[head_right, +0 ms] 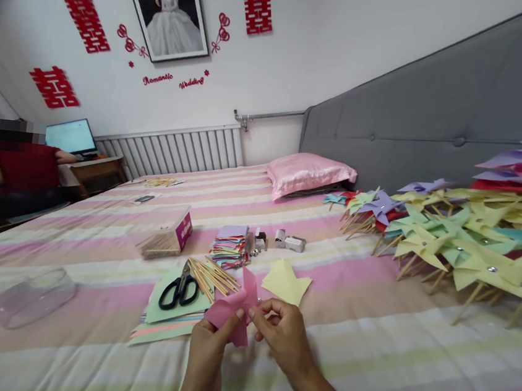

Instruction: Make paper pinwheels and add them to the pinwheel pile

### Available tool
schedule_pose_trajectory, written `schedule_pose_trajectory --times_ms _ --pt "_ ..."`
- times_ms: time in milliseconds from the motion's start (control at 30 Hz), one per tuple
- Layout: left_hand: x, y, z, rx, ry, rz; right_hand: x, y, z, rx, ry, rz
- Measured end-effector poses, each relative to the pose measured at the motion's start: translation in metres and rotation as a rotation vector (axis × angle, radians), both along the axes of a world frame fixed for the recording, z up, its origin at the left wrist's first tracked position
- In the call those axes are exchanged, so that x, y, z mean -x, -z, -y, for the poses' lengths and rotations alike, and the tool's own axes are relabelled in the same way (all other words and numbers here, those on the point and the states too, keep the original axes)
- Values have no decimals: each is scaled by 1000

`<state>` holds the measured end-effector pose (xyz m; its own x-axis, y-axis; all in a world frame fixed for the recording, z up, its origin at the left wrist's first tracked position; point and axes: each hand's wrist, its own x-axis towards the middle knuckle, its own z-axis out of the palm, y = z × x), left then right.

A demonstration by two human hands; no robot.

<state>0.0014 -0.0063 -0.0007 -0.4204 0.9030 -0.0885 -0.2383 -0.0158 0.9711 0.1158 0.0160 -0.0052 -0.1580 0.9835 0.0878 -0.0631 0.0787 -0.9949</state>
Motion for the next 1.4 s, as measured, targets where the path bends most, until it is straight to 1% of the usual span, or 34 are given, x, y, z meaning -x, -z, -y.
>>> schedule_pose_trajectory --times_ms 300,467,733,833,900,967,1033,1167,1267,1400 --pt "0 4 -1 13 -17 -3 -1 1 -2 -82 -34 32" --pt "0 5 -1 11 2 17 -4 1 -2 -149 -32 75" --pt "3 10 -3 19 29 21 -4 0 -2 -138 -31 96" --pt "3 8 -2 39 45 61 -4 -2 0 -113 -9 88" --pt "1 3 0 43 64 163 -4 -3 1 -81 21 37" --pt "-1 -2 2 32 79 288 -3 -4 0 -48 45 -68" --pt "-2 -6 4 23 88 359 -1 -2 0 -6 53 -188" --pt "-7 -8 6 -4 130 386 7 5 -1 83 51 -331" --pt "-12 -6 8 -13 136 398 10 10 -1 119 44 -357" --pt "-18 -4 10 16 127 389 9 11 -1 147 32 -409"
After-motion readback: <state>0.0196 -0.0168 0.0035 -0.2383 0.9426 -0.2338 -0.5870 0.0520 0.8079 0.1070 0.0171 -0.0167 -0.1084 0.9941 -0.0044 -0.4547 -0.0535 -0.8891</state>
